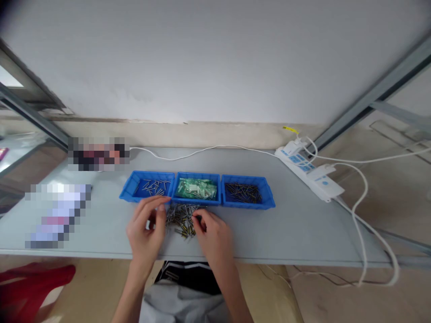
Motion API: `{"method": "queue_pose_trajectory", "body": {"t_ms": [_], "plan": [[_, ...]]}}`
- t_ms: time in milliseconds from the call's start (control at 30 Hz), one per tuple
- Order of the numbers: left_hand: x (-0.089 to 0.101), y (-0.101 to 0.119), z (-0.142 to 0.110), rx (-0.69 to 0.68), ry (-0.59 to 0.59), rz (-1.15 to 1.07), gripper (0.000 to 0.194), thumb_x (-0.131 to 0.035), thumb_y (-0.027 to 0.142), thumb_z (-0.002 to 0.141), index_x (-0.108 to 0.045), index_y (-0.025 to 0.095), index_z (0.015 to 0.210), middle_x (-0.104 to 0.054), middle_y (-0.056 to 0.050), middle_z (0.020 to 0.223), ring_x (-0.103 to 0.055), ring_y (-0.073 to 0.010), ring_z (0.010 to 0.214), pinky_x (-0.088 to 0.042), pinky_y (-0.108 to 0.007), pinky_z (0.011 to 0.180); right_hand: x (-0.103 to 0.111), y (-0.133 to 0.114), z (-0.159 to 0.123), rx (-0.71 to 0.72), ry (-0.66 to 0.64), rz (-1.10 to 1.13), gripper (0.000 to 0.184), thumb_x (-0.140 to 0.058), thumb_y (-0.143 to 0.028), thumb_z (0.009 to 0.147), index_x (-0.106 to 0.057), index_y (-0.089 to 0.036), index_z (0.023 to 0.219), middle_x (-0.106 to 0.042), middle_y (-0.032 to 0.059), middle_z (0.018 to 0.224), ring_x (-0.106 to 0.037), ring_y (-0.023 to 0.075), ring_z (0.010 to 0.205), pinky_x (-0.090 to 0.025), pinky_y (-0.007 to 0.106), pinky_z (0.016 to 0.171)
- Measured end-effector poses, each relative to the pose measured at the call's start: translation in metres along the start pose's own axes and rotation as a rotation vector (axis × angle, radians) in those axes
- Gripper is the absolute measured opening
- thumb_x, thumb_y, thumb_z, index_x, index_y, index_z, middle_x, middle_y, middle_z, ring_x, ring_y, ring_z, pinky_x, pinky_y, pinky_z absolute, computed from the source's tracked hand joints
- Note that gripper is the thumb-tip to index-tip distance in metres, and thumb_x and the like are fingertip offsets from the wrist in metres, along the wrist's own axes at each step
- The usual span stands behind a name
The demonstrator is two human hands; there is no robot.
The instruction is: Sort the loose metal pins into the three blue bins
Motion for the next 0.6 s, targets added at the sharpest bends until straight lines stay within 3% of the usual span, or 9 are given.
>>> {"method": "queue_pose_trajectory", "body": {"t_ms": [167, 300, 400, 600], "plan": [[-0.028, -0.003, -0.018, 0.033, -0.172, -0.070, 0.025, -0.056, 0.020, 0.106, -0.080, 0.021, 0.107, -0.079, -0.006, 0.099, -0.064, -0.0119, 0.064, -0.050, -0.023, 0.060, 0.000, -0.004, -0.001, 0.053, 0.004, -0.009, 0.023, -0.057, -0.036, 0.109, -0.075, -0.025, 0.100, -0.066, -0.0025, 0.066, -0.060, 0.0160, 0.055, -0.038, 0.027, 0.055], [-0.025, -0.021, -0.024, 0.155, -0.204, -0.143, 0.024, -0.057, 0.025, 0.108, -0.080, 0.021, 0.107, -0.078, -0.003, 0.084, -0.065, -0.0135, 0.065, -0.049, -0.023, 0.062, 0.002, -0.006, -0.001, 0.052, 0.005, -0.007, 0.020, -0.061, -0.037, 0.107, -0.076, -0.024, 0.107, -0.064, -0.0038, 0.064, -0.057, 0.0153, 0.051, -0.038, 0.027, 0.055], [-0.021, -0.036, -0.027, 0.295, -0.206, -0.255, 0.026, -0.059, 0.033, 0.109, -0.080, 0.020, 0.106, -0.077, -0.002, 0.078, -0.069, -0.0153, 0.069, -0.051, -0.024, 0.066, 0.000, -0.006, -0.001, 0.054, -0.009, -0.024, 0.019, -0.063, -0.037, 0.105, -0.076, -0.025, 0.101, -0.061, -0.0046, 0.060, -0.056, 0.0148, 0.050, -0.035, 0.027, 0.053], [-0.026, -0.037, -0.028, 0.378, -0.283, -0.360, 0.028, -0.060, 0.037, 0.108, -0.080, 0.019, 0.105, -0.072, 0.000, 0.070, -0.065, -0.0146, 0.066, -0.049, -0.024, 0.065, -0.001, -0.003, -0.002, 0.042, -0.012, 0.032, 0.019, -0.062, -0.035, 0.105, -0.075, -0.024, 0.098, -0.059, -0.0049, 0.061, -0.055, 0.0143, 0.051, -0.033, 0.027, 0.054]]}}
Point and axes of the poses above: each hand's wrist, its own z-axis towards the middle knuckle, its own x-axis out of the back of the hand, y = z × x, the point moved 8 cm from there along z, towards the middle knuckle
